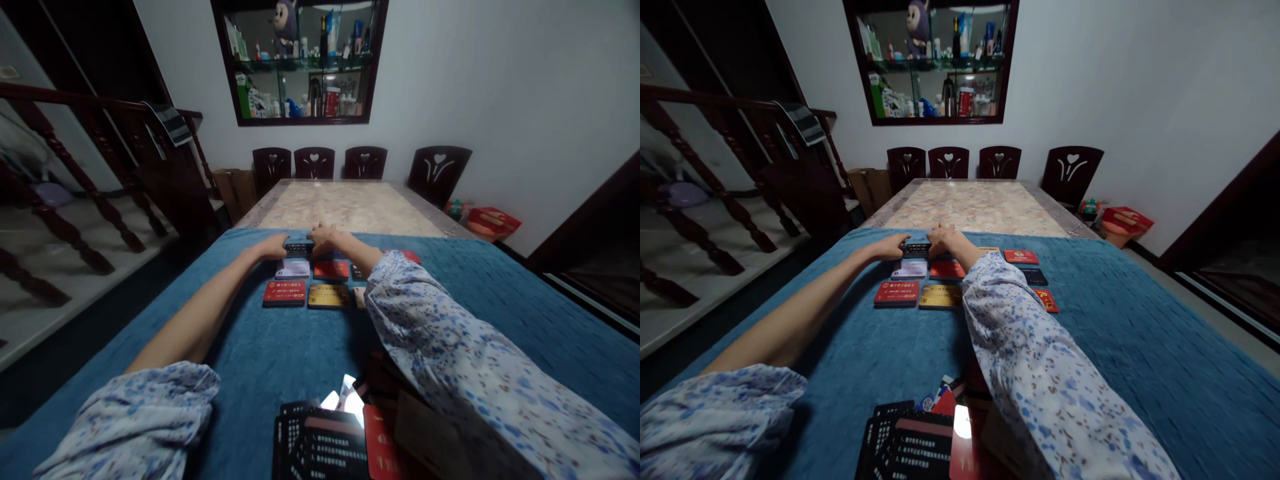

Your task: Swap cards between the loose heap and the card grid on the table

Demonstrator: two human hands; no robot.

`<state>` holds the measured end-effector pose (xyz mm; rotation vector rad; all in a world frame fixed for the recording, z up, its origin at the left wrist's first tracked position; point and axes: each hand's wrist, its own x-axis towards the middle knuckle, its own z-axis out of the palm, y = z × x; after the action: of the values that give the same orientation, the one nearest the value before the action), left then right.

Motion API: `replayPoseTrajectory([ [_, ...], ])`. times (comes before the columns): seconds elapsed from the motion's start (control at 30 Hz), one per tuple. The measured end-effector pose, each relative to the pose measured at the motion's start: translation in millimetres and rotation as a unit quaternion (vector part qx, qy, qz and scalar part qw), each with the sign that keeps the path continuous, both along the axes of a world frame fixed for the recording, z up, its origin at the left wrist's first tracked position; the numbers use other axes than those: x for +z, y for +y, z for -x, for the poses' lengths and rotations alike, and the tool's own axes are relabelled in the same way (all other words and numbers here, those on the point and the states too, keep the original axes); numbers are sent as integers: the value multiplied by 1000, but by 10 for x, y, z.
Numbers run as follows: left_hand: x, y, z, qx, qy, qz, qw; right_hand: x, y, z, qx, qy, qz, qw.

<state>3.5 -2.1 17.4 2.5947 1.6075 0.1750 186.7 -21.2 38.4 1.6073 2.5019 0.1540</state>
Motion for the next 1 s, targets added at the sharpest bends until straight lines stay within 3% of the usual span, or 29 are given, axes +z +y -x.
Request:
replayPoseTrajectory([
  [0.17,51,-121,53,18,-25,-21,999,96,-158,-159,36,25,-44,998],
  [0.3,70,-252,58,21,-53,-86,995,193,-386,-249,60,54,-78,994],
  [0.57,158,-666,-51,-25,-87,-170,981,334,-873,-359,67,66,-126,988],
  [1.0,176,-1317,-259,-67,-121,-176,975,327,-1536,-706,66,90,-148,983],
])
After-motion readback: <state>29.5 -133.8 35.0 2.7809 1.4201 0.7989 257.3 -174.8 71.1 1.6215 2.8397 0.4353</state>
